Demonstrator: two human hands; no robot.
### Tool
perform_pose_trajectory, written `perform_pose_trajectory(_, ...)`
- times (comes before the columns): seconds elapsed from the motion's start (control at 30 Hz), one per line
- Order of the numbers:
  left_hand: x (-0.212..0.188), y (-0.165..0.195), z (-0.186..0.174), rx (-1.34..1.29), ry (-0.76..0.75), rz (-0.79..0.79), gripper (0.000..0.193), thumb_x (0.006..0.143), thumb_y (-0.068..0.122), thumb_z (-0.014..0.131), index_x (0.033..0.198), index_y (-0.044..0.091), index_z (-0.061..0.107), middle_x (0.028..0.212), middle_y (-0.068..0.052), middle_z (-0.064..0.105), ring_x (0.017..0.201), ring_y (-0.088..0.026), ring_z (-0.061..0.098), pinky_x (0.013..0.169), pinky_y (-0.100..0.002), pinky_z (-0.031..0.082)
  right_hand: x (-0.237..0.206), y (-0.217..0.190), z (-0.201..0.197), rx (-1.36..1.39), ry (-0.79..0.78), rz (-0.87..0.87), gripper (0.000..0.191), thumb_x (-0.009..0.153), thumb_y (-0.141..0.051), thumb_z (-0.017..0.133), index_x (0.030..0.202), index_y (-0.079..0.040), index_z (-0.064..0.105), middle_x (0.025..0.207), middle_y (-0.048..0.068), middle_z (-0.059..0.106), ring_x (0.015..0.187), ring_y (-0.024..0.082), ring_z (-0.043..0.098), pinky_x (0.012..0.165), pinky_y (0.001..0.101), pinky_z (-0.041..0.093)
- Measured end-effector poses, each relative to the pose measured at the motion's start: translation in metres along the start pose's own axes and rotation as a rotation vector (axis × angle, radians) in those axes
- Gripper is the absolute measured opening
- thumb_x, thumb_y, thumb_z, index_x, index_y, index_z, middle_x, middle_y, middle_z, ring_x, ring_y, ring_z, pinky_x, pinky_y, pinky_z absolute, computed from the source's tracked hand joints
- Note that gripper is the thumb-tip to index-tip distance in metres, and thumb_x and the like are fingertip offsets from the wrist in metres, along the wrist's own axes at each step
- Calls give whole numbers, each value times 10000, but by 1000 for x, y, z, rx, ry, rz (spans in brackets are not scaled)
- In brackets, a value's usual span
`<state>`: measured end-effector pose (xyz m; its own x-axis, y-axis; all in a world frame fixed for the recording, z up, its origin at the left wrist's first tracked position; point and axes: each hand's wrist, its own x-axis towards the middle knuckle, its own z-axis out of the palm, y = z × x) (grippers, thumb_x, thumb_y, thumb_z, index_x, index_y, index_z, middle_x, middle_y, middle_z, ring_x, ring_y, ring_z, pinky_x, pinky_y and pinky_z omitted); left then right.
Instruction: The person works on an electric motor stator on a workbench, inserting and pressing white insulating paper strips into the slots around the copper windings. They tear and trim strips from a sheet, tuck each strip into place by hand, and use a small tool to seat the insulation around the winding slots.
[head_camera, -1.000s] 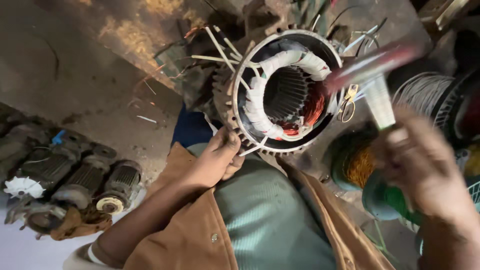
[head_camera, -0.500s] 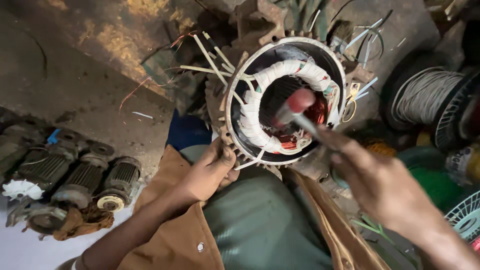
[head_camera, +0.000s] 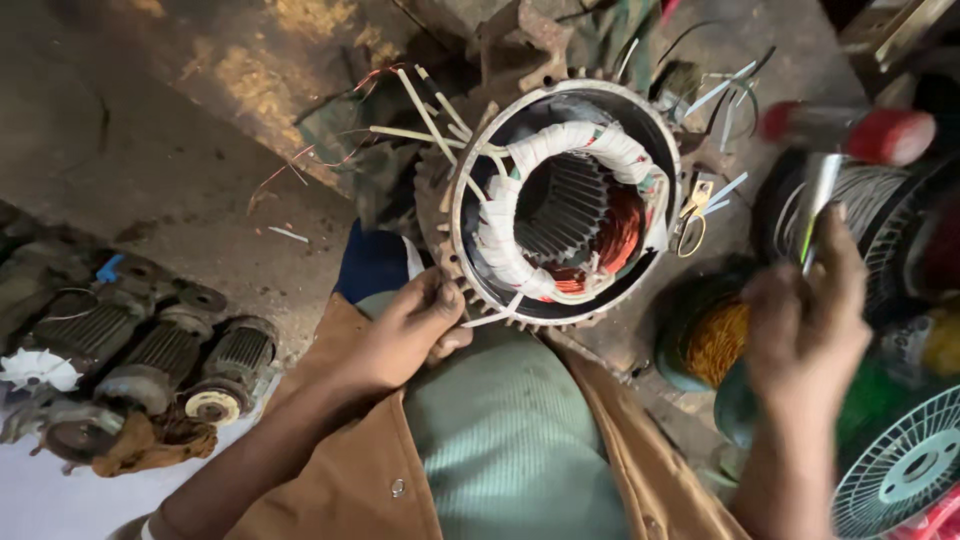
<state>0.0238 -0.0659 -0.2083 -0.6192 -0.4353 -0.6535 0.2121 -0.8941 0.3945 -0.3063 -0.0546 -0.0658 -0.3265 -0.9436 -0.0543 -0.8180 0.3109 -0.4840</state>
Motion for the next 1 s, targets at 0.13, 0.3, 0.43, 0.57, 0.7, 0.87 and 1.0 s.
perform_pose_trajectory(0.13, -15, -7, 25, 261, 151, 311, 276, 1069, 275, 550, 1148, 28, 456, 820, -11, 581, 652, -93, 604, 526, -241, 447, -24, 77, 39, -324, 211, -39, 534, 1043, 17, 630, 1554, -110, 546, 1040, 208, 674, 845, 353, 658, 788, 449, 536)
perform_pose_trajectory(0.3, -34, -21, 76, 406, 419, 653, 463, 1024, 182, 621, 1340, 29, 319, 944, -82, 717, 735, -128, 702, 612, -270, 602, -38, 111, 37, -268, 200, 24, 539, 911, -4, 631, 1444, -74, 583, 1201, 259, 636, 1037, 429, 630, 900, 478, 516)
perform_pose_trajectory(0.43, -58, -32, 117, 589, 592, 692, 579, 1020, 160, 632, 1512, 67, 341, 940, -108, 767, 772, -142, 747, 654, -279, 602, -20, 78, 6, 498, 111, -170, 387, 1157, -231, 492, 1508, -73, 530, 1377, 148, 606, 1293, 291, 573, 1168, 396, 421)
perform_pose_trajectory(0.57, -75, -49, 148, 519, 577, 828, 566, 1017, 100, 622, 1540, 81, 408, 1092, -93, 763, 860, -119, 715, 654, -278, 610, -10, 41, -6, 842, -43, -115, 425, 1154, -389, 378, 1367, -58, 537, 1287, 21, 600, 1210, 153, 534, 1095, 314, 402)
perform_pose_trajectory(0.7, -95, -67, 167, 517, 542, 880, 556, 1021, 54, 622, 1536, 80, 412, 1085, -58, 741, 804, -82, 685, 605, -254, 584, -37, 28, -18, 842, 72, -166, 304, 1169, -339, 460, 1138, -43, 525, 1068, 30, 546, 1008, 134, 476, 963, 293, 429)
perform_pose_trajectory(0.87, -122, -49, 179, 502, 417, 792, 547, 1001, 21, 602, 1530, 91, 480, 1009, -11, 716, 656, -45, 550, 544, -238, 469, -93, 41, -36, 647, 207, -83, 313, 1157, -327, 465, 1178, -26, 550, 1002, 64, 565, 944, 156, 507, 883, 312, 456)
perform_pose_trajectory(1.0, -124, -2, 176, 693, 399, 721, 504, 1026, 76, 615, 1520, 128, 532, 877, -9, 692, 623, -44, 519, 534, -242, 444, -130, 33, -72, 402, 159, -151, 398, 1150, -325, 428, 1372, -9, 520, 1158, 157, 621, 1069, 247, 613, 964, 366, 470)
